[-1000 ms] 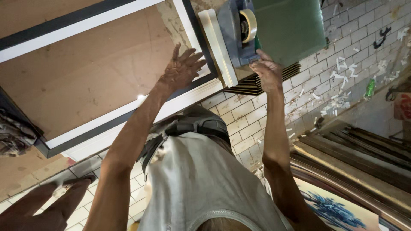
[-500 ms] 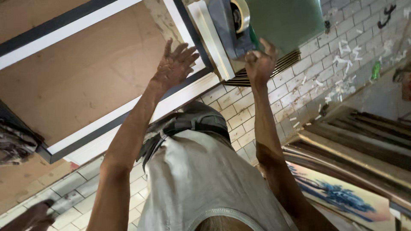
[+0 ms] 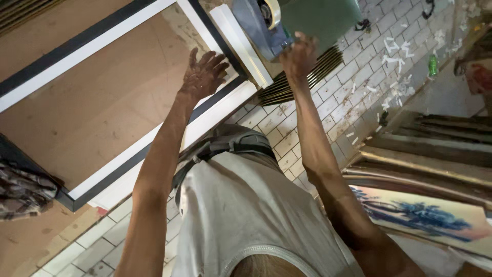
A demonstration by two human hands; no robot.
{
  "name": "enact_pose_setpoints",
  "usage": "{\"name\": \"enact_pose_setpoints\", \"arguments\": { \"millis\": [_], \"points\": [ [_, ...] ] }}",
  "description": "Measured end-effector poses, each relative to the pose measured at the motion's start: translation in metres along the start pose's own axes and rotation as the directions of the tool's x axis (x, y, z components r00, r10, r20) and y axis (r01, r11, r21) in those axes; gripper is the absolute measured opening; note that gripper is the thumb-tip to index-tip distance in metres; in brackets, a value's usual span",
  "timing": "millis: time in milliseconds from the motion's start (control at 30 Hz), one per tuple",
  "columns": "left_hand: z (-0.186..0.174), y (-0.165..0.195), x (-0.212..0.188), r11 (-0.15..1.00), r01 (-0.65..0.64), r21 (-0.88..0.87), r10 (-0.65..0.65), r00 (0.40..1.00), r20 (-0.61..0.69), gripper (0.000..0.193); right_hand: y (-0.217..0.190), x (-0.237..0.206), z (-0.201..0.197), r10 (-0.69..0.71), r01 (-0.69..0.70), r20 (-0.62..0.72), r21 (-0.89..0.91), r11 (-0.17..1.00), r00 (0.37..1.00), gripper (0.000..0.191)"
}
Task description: The person assembles a picture frame on a workbench. They position the frame with glass, wipe the glass with a cloth, fit a white mat board into the frame, apply tape with a tape dispenser along the frame edge, and press the frame corners to seat the backing.
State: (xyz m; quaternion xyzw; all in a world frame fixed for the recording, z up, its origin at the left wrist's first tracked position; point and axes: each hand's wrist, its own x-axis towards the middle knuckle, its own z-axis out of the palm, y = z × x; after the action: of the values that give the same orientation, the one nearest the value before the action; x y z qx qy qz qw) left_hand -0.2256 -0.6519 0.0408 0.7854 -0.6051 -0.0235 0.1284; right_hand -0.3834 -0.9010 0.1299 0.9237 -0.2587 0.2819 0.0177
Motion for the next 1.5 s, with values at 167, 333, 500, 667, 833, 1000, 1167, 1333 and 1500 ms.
{"name": "enact_pose_setpoints", "arguments": {
  "millis": [167,333,500,667,833,1000,1167,1333,1500],
  "points": [
    [-0.012,0.005,0.01,1.0,-0.006,0.009,0.006,0.998,-0.058,0.048,0.001,-0.039,-0.023,-0.101,0.095,-0.023,-0.178,0.979,0.995,0.036],
    [-0.003,-0.002,0.007,0.998,0.009,-0.059,-0.006,0.999,0.04,0.052,-0.006,-0.085,-0.019,0.053,-0.176,0.25,0.5,0.848,0.967,0.019],
    [0.012,-0.017,-0.007,0.992,-0.041,-0.118,0.036,0.998,-0.045,0.051,-0.032,-0.11,0.014,0.086,-0.702,0.7,0.689,0.183,0.709,0.025],
    [0.019,-0.021,-0.007,0.997,-0.047,0.065,0.055,0.991,-0.126,0.044,-0.046,-0.103,0.039,-0.008,-0.651,0.7,0.667,0.363,0.714,0.033],
    [0.026,-0.022,-0.009,0.998,-0.047,-0.041,0.045,0.997,-0.056,0.047,-0.054,-0.086,0.042,-0.058,-0.594,0.78,0.521,0.614,0.624,0.086],
    [0.031,-0.026,-0.011,0.999,-0.047,-0.004,0.046,0.997,-0.053,0.049,-0.061,-0.076,0.042,-0.073,-0.604,0.757,0.571,0.556,0.649,0.101],
    [0.03,-0.027,-0.011,0.998,-0.059,0.028,0.062,0.992,-0.109,0.051,-0.054,-0.074,0.058,-0.152,-0.55,0.706,0.652,0.522,0.692,0.075],
    [0.025,-0.022,-0.011,0.998,-0.051,-0.025,0.049,0.996,-0.08,0.047,-0.05,-0.075,0.072,-0.156,-0.593,0.725,0.651,0.474,0.671,0.061],
    [0.021,-0.021,-0.01,0.998,-0.044,-0.04,0.04,0.996,-0.079,0.044,-0.057,-0.072,0.069,-0.051,-0.657,0.781,0.557,0.508,0.622,0.058]
  ]
}}
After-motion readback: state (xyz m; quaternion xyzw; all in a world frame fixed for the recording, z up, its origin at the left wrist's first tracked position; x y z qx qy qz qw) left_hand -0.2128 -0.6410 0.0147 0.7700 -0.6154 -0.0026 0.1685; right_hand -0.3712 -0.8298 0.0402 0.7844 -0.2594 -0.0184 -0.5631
